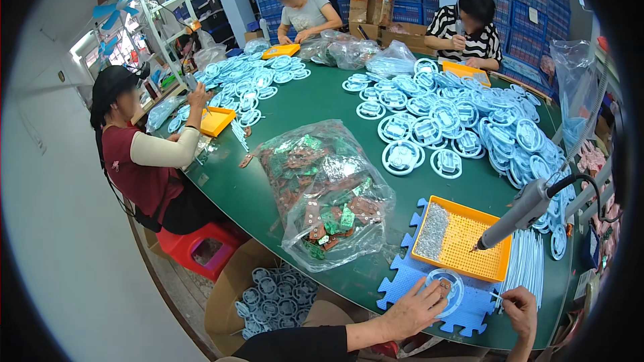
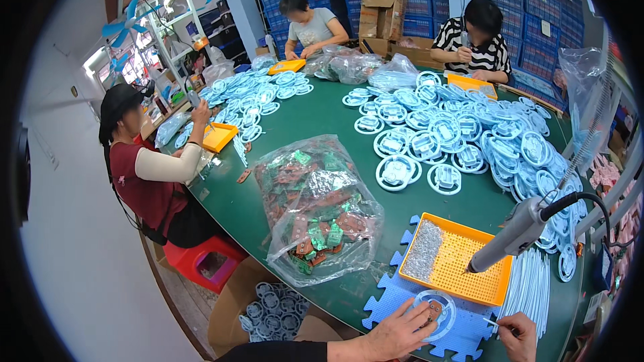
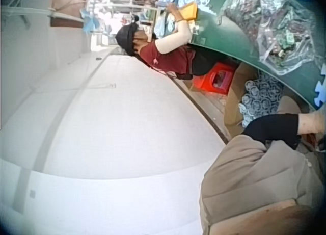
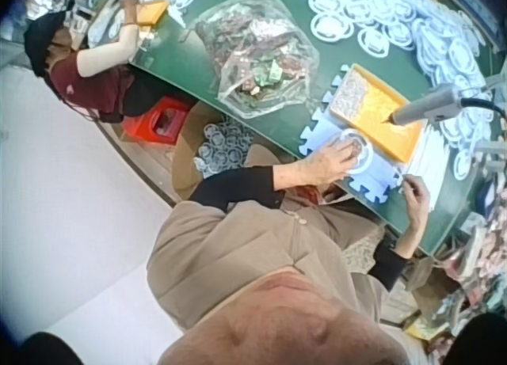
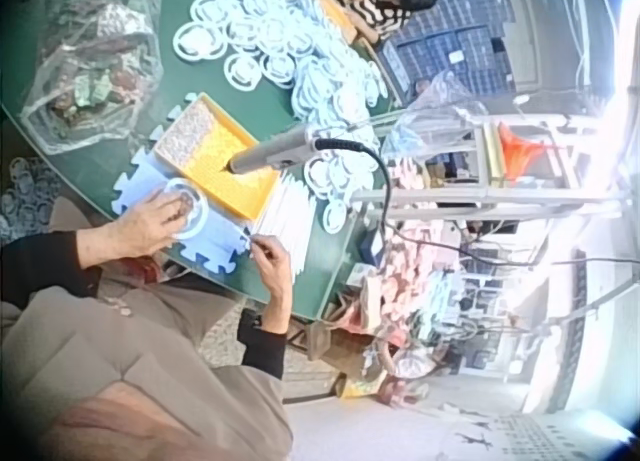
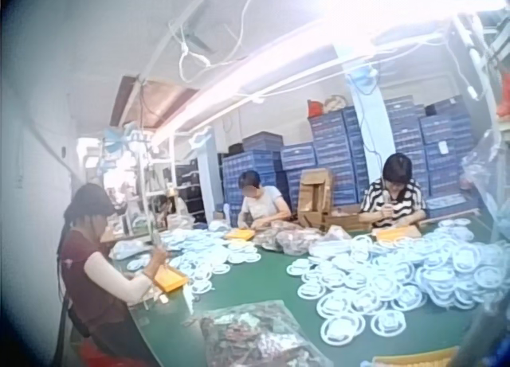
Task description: Assembling plastic toy parts using a power screwdriver on a production line.
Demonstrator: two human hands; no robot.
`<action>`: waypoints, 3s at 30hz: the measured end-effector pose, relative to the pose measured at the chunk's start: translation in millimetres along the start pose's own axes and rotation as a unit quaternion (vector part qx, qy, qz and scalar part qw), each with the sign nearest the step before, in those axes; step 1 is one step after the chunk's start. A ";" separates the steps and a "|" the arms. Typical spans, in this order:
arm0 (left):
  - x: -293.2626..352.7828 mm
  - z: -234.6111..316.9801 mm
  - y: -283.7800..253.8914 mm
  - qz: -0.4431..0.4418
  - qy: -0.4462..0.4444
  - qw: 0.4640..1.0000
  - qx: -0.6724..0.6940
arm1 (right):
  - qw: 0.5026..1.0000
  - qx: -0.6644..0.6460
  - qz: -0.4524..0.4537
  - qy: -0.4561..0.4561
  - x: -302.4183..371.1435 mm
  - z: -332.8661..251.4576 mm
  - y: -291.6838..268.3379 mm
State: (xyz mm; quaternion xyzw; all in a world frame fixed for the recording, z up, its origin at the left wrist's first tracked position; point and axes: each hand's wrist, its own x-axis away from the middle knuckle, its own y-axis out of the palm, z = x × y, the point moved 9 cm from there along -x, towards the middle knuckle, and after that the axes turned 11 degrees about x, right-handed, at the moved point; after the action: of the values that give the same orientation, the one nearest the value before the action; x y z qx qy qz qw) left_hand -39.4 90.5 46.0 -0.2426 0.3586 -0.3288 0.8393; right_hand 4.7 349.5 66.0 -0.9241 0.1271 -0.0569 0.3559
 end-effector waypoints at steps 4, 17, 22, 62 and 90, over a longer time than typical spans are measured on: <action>0.7 -1.6 1.5 -0.003 -0.003 1.000 -0.004 | 0.999 0.037 -0.020 0.012 2.6 6.2 11.3; 1.7 5.4 0.6 -0.001 0.008 1.000 -0.013 | 0.961 0.255 0.039 -0.103 33.3 -16.9 26.9; -5.8 -6.5 -3.3 0.020 -0.005 0.999 -0.040 | 0.964 0.243 0.045 -0.102 20.9 -27.5 42.1; 3.1 -3.5 3.6 0.037 0.041 0.997 -0.060 | 0.926 0.265 -0.097 -0.252 19.1 -60.1 97.8; 15.2 8.8 3.0 0.020 0.017 0.998 -0.050 | 0.922 0.269 -0.073 -0.269 34.1 -48.6 112.5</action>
State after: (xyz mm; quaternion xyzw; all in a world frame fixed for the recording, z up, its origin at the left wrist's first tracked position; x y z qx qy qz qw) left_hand -23.6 83.0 42.8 -0.2712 0.3931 -0.2981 0.8265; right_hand 6.1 228.5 26.8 -0.7809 -0.0610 0.1357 0.6067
